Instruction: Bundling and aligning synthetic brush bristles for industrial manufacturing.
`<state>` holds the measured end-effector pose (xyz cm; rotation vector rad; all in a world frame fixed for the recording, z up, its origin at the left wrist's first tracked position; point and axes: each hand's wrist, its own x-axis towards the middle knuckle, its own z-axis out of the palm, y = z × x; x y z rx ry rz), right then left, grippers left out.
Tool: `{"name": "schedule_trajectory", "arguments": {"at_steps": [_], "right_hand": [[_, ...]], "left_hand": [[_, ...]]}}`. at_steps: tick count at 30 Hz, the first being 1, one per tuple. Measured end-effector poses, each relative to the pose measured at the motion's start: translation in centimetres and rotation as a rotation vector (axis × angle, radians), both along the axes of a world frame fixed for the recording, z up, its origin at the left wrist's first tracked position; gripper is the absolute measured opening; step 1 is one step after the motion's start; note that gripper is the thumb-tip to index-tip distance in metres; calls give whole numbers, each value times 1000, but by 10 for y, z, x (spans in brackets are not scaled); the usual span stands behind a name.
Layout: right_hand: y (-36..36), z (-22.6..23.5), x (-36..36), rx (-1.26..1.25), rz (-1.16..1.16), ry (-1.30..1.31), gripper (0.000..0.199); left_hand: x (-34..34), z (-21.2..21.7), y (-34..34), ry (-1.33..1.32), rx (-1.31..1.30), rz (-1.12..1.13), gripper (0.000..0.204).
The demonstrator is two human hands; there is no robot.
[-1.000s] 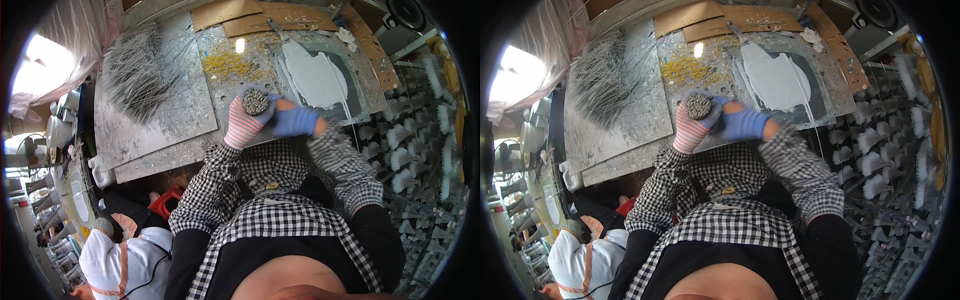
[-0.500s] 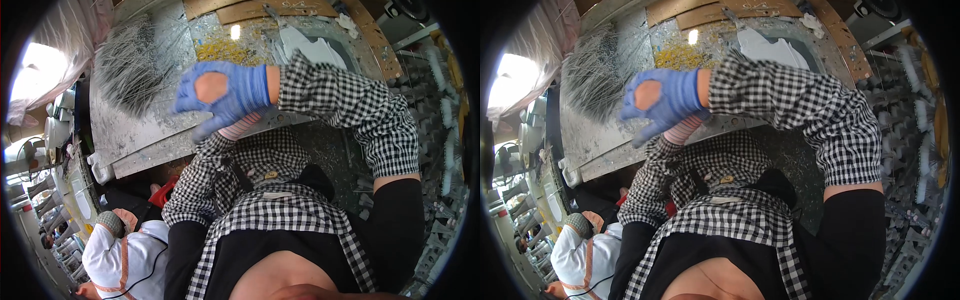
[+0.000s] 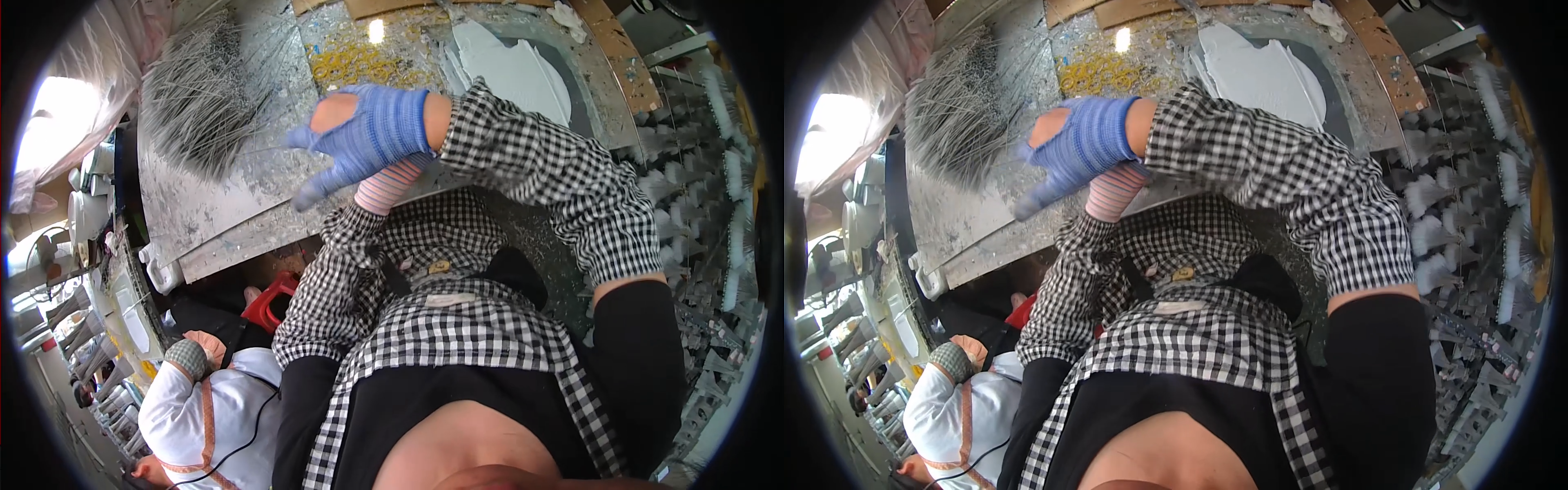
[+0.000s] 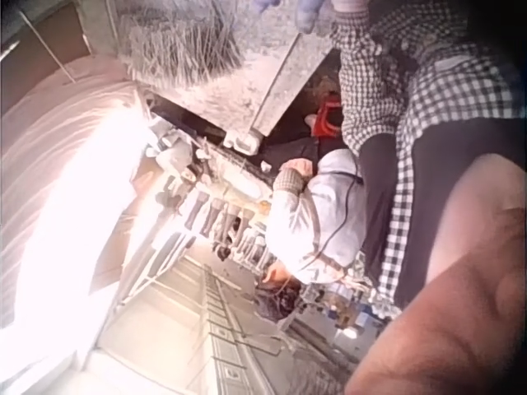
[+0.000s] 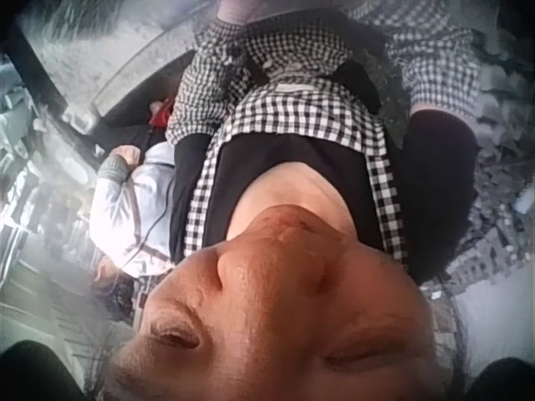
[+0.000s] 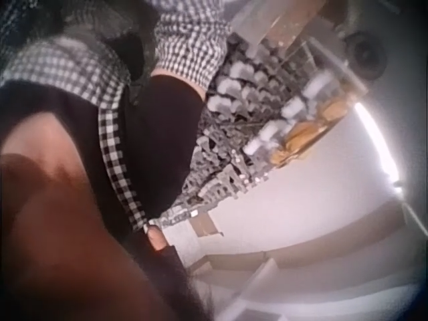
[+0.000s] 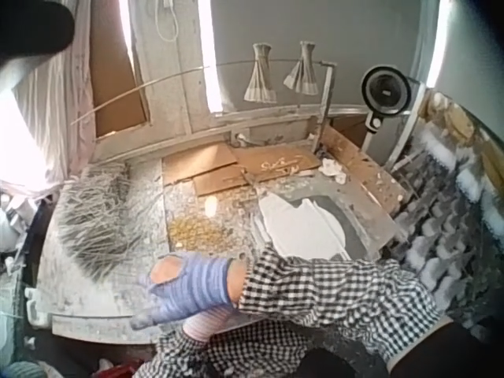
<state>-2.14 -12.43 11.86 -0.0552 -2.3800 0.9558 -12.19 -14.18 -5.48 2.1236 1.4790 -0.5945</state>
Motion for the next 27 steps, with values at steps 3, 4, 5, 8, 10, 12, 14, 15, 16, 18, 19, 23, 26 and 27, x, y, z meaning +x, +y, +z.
{"name": "schedule_trajectory", "arguments": {"at_steps": [3,4,5,8,10,12,14,15,16,18,19,23,26,27], "right_hand": [[8,4,19,-317,17,69,45],[21,3,35,-175,-184,205,41],[23,1,54,-41,-394,339,38],[-14,-39,105,-194,-625,-48,33],[-52,-55,103,-308,-610,-109,27],[-74,-69,97,-399,-574,-138,24],[-85,-80,95,-369,-620,-107,20],[-88,-83,95,-374,-612,-107,20],[-90,-82,95,-364,-648,-117,19],[-94,-78,90,-300,-701,-72,17],[-94,-79,86,-301,-699,-72,17],[-83,-87,94,-211,-655,-31,15],[-77,-54,101,-269,-671,20,15],[-74,-33,101,-365,-747,86,16]], "left_hand": [[26,86,-47,-1274,537,434,35],[19,96,-45,-1398,340,620,27],[9,103,-46,-1508,111,803,20],[-8,111,-50,-1856,33,919,22],[-17,110,-56,-1928,8,980,22],[-25,104,-65,-1952,-67,1077,22],[-22,102,-69,-1955,-91,1122,23],[-20,100,-72,-1962,-120,1158,25],[-18,100,-76,-1942,-91,1156,31],[-11,101,-86,-1889,-83,1121,29],[-6,102,-89,-1836,-84,1080,27],[2,105,-96,-1686,64,1053,13],[2,103,-94,-1516,184,879,14],[4,104,-93,-1429,266,766,16]]}}
